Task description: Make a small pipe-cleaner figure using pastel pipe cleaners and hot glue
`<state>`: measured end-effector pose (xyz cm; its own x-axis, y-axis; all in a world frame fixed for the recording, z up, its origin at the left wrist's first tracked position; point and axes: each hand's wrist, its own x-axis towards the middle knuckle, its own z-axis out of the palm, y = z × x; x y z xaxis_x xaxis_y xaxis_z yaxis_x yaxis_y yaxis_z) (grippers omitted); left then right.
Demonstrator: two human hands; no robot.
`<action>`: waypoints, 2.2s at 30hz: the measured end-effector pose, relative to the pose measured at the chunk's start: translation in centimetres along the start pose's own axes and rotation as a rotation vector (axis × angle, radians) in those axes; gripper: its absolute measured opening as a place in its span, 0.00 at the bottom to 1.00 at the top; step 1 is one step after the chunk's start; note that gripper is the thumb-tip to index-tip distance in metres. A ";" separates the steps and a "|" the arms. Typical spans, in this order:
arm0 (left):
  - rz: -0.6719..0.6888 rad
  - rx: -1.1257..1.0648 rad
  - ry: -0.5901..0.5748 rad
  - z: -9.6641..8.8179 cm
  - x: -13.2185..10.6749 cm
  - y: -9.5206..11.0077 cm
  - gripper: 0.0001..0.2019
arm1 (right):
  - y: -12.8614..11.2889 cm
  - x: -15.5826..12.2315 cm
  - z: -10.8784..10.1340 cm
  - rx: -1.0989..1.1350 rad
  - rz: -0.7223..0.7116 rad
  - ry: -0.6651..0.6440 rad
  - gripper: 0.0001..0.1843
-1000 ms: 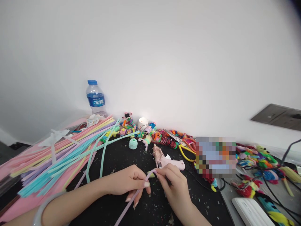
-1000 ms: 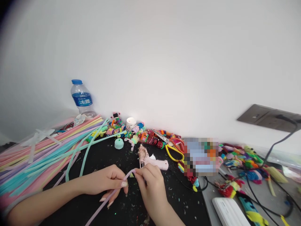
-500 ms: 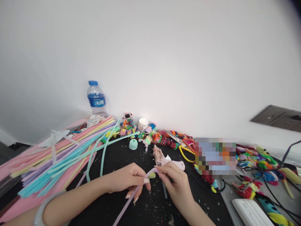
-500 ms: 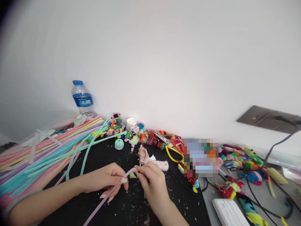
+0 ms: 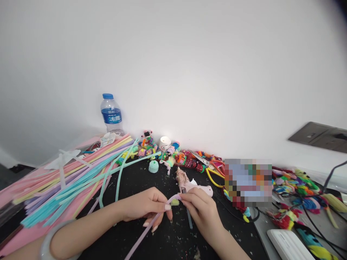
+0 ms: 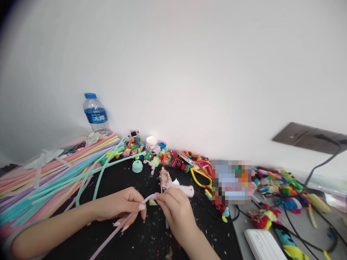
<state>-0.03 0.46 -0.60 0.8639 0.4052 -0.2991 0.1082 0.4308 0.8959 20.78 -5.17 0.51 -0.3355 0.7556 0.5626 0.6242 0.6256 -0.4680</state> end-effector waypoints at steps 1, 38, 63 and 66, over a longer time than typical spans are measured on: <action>-0.002 0.002 -0.007 0.0 0.0 0.0 0.14 | 0.0 -0.1 0.0 -0.020 -0.015 -0.004 0.09; -0.009 0.271 0.001 1.2 -0.1 -0.3 0.17 | -2.1 -1.0 1.6 -0.219 0.017 0.058 0.08; -0.073 0.165 -0.272 0.0 -1.0 1.2 0.14 | -2.3 0.5 0.4 0.442 0.234 -0.202 0.12; -0.099 0.175 -0.281 0.0 -1.0 1.4 0.14 | -2.2 0.5 0.5 0.453 0.228 -0.186 0.14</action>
<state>-0.71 0.62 0.92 0.9442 0.1201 -0.3068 0.2596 0.3020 0.9173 18.88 -6.07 1.54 -0.3720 0.8778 0.3019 0.3424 0.4321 -0.8343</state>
